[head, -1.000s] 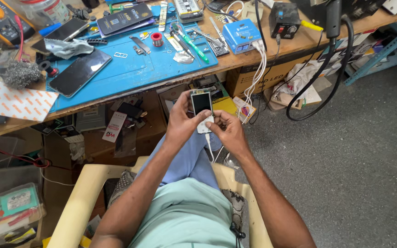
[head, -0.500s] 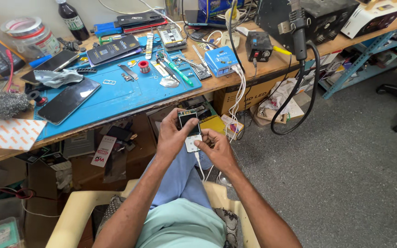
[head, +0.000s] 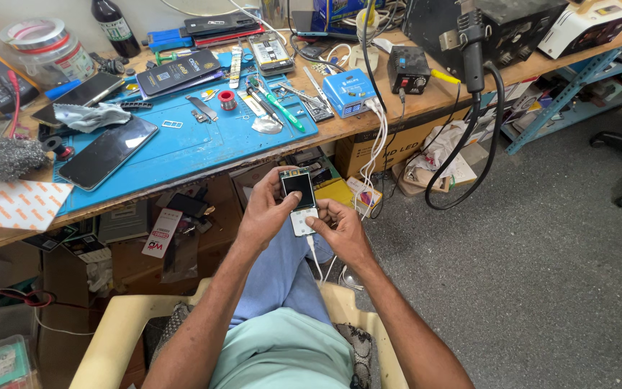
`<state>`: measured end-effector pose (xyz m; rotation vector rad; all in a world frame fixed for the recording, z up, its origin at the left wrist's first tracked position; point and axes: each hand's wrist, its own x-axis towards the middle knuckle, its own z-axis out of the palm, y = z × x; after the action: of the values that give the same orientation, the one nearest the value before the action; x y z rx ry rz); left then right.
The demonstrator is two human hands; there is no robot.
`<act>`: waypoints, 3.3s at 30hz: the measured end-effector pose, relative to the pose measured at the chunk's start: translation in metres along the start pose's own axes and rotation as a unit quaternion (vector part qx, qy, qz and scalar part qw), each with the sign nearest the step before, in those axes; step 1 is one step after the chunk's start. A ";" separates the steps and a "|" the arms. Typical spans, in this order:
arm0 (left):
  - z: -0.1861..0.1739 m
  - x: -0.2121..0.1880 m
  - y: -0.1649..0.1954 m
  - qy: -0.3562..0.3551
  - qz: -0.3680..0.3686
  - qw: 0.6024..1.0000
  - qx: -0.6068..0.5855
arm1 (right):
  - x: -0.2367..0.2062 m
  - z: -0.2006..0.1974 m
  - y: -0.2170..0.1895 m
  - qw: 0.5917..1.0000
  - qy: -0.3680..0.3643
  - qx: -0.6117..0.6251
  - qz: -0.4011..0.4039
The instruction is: The person works on a disassembled phone at a repair bench, first holding a yellow soldering-iron-like tool against the exposed motherboard, then scrubbing the board with a toothbrush. They fit the board into a small white phone body, attach the screen, and plug in a charging cable to test the assembled phone.
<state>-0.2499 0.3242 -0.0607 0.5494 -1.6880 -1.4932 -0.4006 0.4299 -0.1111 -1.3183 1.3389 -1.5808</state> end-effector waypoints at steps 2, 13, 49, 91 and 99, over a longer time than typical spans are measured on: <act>0.002 0.000 0.002 0.009 -0.005 1.000 0.012 | 0.000 -0.001 0.001 1.000 0.002 -0.007 0.000; 0.004 -0.003 -0.009 0.025 0.057 0.998 -0.022 | -0.003 0.001 0.008 1.000 0.006 0.009 -0.003; 0.009 -0.002 0.006 0.055 0.019 0.997 -0.040 | -0.002 0.000 -0.008 0.999 -0.002 -0.036 0.007; 0.012 -0.041 -0.029 0.013 -0.074 0.996 -0.045 | 0.001 -0.006 -0.003 0.999 0.041 0.029 0.015; 0.013 -0.040 -0.026 0.036 -0.061 0.997 0.009 | 0.003 -0.007 -0.009 0.999 -0.003 0.041 0.007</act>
<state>-0.2408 0.3572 -0.0967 0.7190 -1.6389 -1.5273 -0.4069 0.4310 -0.1015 -1.2594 1.2643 -1.6041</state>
